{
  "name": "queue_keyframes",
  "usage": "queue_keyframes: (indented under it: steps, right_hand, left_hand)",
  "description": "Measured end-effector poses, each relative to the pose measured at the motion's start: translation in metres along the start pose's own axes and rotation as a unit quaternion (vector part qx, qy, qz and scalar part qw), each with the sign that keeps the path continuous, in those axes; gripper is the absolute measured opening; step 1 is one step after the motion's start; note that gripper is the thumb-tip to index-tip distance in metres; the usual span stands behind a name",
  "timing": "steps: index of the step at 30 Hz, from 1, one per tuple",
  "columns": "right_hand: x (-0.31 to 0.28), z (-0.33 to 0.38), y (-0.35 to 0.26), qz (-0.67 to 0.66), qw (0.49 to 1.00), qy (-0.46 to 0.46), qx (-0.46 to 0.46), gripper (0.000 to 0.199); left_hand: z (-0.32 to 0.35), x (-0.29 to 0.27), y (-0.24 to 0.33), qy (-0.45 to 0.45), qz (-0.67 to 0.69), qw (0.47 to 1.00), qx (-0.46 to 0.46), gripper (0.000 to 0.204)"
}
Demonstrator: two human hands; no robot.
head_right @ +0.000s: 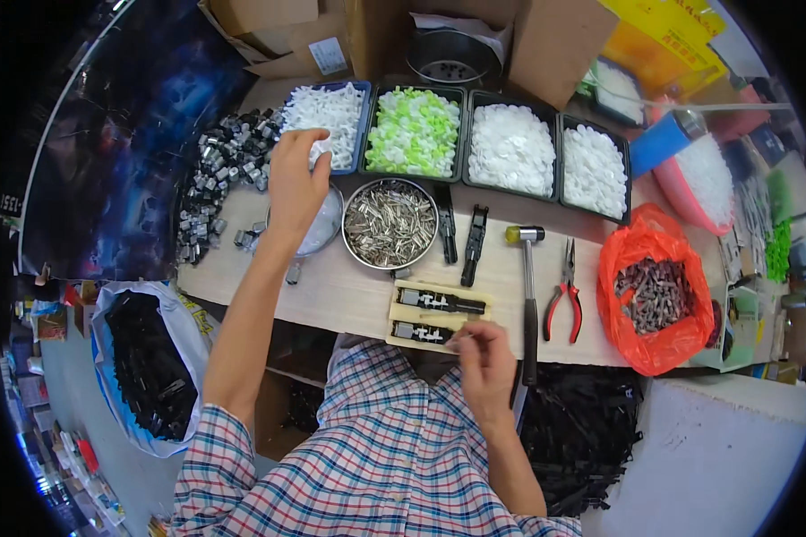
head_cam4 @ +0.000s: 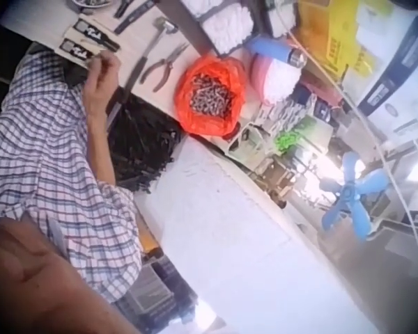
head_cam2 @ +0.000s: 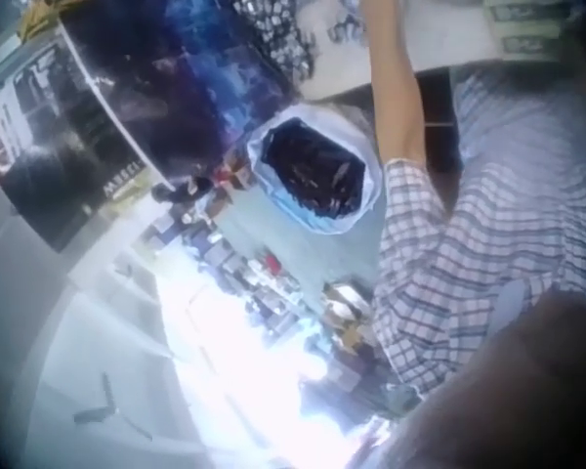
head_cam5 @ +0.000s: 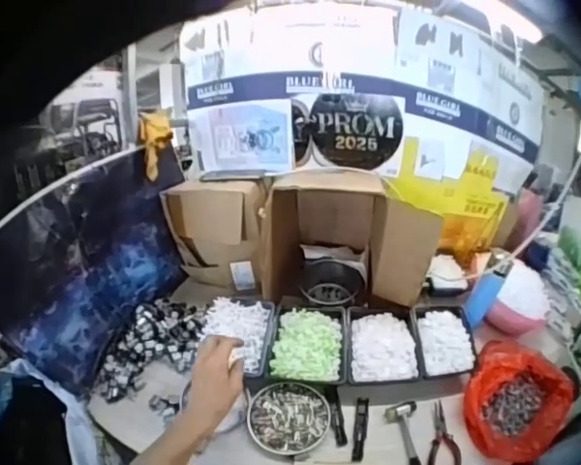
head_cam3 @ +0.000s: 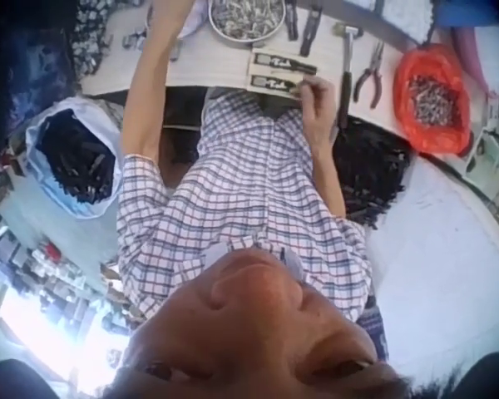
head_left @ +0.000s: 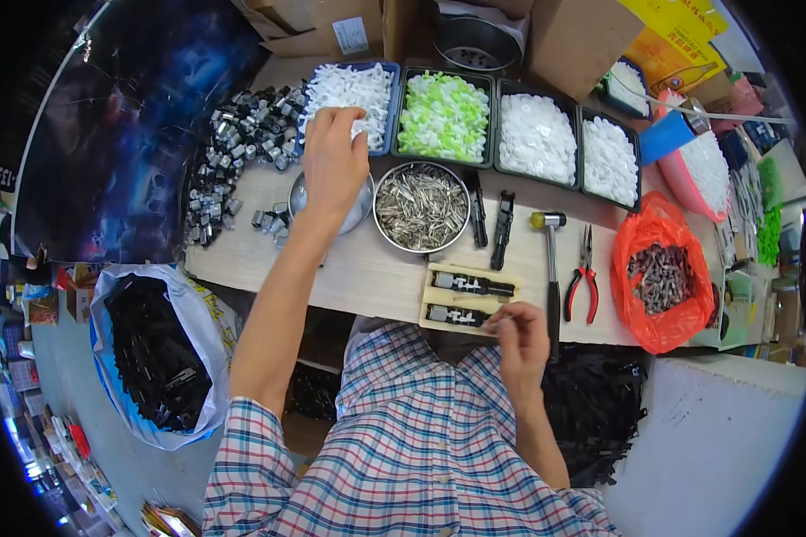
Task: Assembling small mechanical components by inserting metal pins into brackets and using a hammer to secure them at a workbench.
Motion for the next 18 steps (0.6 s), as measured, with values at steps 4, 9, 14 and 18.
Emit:
queue_keyframes:
  steps: [4, 9, 14, 18]
  right_hand:
    - [0.010, 0.004, 0.016, 0.021, 1.000, -0.005, -0.015, 0.018]
    - [0.009, 0.002, 0.031, 0.038, 0.999, 0.013, -0.003, 0.014]
    - [0.010, 0.000, 0.024, 0.054, 0.998, 0.019, -0.022, 0.016]
    - [0.010, -0.001, 0.022, 0.048, 0.998, 0.014, -0.025, 0.017]
  left_hand:
    - [-0.032, 0.029, -0.015, -0.040, -0.168, 0.984, 0.053, 0.025]
    - [-0.046, 0.053, -0.030, -0.084, -0.260, 0.953, 0.128, 0.028]
    - [-0.043, 0.044, -0.022, -0.038, -0.244, 0.945, 0.216, 0.017]
    - [-0.046, 0.036, -0.012, -0.022, -0.206, 0.955, 0.214, 0.014]
Point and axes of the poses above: each hand's wrist, its own z-axis away from the middle knuckle, its own x-axis out of the palm, y = z × x, the point moved 8 cm from there along -z, towards the middle knuckle
